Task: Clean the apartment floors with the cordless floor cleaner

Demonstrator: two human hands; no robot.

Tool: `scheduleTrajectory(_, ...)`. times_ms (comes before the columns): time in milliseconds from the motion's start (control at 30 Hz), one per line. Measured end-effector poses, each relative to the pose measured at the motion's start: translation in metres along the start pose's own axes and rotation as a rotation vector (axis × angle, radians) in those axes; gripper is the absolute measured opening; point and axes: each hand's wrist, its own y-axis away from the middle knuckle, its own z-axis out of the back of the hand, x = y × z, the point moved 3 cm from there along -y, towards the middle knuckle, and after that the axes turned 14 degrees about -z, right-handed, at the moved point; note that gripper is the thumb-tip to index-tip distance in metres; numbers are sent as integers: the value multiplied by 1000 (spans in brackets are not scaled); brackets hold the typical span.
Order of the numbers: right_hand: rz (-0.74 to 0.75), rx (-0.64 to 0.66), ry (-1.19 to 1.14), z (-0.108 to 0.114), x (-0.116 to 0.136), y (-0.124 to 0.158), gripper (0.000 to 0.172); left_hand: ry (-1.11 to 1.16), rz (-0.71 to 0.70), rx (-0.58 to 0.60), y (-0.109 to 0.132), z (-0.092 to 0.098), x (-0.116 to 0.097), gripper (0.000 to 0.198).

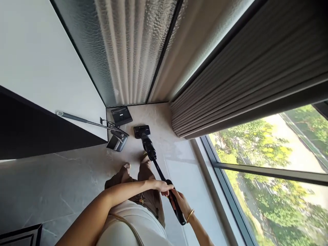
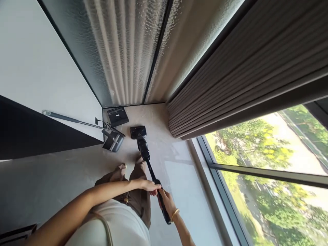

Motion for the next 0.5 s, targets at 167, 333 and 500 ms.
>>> scheduleTrajectory(167,1,28,147,93,39,-11,61,-266,-59,188,-67,32,-84,63)
scheduleTrajectory(333,-9,59,267,152,71,-17,60,-259,-72,220,-100,46,-127,63)
scheduleTrajectory(500,-46,98,285,185,100,-21,63,-208,-141,207,-118,63,-156,63)
